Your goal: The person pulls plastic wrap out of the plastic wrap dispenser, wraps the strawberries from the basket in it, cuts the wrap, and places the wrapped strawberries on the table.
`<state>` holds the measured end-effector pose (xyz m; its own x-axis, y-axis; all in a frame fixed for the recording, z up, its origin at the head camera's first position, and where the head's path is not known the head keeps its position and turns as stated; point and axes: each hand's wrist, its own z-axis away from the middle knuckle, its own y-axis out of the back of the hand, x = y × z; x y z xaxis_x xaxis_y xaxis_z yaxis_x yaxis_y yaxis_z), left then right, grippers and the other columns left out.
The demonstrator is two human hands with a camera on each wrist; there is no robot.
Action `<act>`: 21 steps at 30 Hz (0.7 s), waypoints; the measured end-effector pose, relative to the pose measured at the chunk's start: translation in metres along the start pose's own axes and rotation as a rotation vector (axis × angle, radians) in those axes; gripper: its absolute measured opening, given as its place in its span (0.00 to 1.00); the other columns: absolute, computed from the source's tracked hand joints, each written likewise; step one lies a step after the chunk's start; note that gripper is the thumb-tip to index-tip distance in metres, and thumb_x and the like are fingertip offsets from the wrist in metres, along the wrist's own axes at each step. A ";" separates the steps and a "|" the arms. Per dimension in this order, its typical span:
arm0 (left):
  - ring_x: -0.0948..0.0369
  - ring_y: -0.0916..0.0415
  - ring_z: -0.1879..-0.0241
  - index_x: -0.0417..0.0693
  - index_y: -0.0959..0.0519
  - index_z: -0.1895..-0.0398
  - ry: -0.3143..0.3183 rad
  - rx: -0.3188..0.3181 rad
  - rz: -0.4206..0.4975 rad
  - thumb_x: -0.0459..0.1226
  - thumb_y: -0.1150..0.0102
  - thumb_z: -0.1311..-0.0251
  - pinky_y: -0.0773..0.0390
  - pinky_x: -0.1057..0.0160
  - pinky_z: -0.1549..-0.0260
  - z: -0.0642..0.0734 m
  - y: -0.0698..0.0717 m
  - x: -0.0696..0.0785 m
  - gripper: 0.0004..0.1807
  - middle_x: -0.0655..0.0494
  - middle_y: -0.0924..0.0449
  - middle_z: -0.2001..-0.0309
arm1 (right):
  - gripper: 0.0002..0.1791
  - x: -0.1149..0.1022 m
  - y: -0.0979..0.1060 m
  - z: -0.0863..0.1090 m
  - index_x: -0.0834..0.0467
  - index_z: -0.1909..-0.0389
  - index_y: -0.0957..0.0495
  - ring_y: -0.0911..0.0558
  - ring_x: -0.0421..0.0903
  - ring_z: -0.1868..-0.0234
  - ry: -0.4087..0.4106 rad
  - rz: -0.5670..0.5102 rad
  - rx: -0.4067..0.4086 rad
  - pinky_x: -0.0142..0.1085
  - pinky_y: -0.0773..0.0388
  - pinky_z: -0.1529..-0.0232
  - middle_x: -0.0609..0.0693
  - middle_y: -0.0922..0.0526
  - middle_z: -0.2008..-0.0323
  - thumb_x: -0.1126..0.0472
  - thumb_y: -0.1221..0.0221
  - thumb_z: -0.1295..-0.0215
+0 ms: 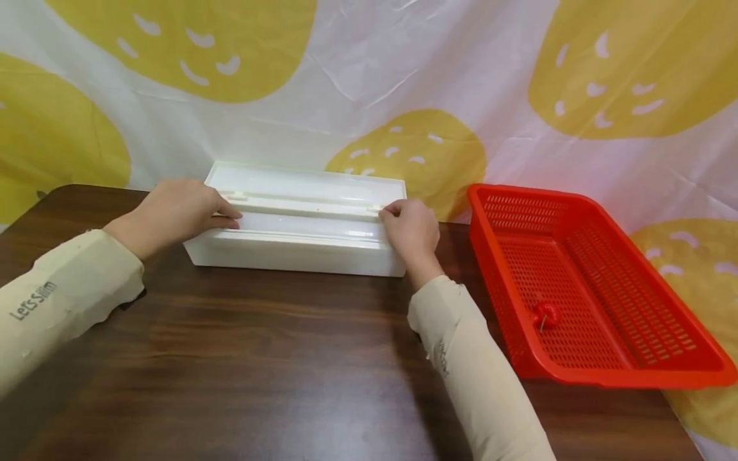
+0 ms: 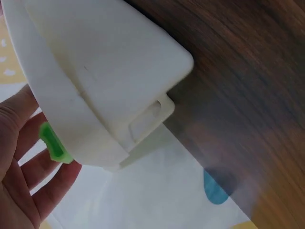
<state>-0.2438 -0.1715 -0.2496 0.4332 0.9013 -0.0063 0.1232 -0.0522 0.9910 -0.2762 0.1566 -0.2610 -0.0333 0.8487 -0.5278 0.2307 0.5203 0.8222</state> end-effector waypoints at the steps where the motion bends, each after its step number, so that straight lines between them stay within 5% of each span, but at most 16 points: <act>1: 0.54 0.17 0.64 0.58 0.14 0.59 -0.010 0.002 -0.005 0.45 0.36 0.44 0.21 0.55 0.74 0.000 -0.001 0.000 0.10 0.56 0.13 0.59 | 0.14 0.000 -0.001 0.000 0.51 0.60 0.14 0.20 0.53 0.56 -0.010 -0.013 0.009 0.45 0.26 0.58 0.50 0.13 0.59 0.49 0.43 0.38; 10: 0.60 0.27 0.78 0.53 0.16 0.66 -0.071 0.048 -0.022 0.37 0.41 0.39 0.27 0.58 0.78 0.005 -0.007 -0.003 0.04 0.57 0.17 0.74 | 0.14 0.002 -0.010 0.003 0.49 0.62 0.14 0.20 0.53 0.57 -0.031 -0.038 0.064 0.47 0.26 0.56 0.49 0.13 0.60 0.48 0.43 0.37; 21: 0.59 0.38 0.76 0.49 0.25 0.66 0.069 0.090 0.005 0.36 0.52 0.32 0.38 0.61 0.77 0.001 -0.009 -0.013 0.06 0.57 0.34 0.80 | 0.13 -0.003 -0.007 -0.004 0.50 0.60 0.14 0.21 0.53 0.53 0.004 -0.008 -0.037 0.46 0.27 0.54 0.49 0.13 0.58 0.49 0.43 0.36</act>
<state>-0.2492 -0.1831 -0.2585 0.3721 0.9281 0.0112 0.2023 -0.0928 0.9749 -0.2813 0.1510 -0.2644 -0.0386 0.8450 -0.5333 0.1941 0.5299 0.8256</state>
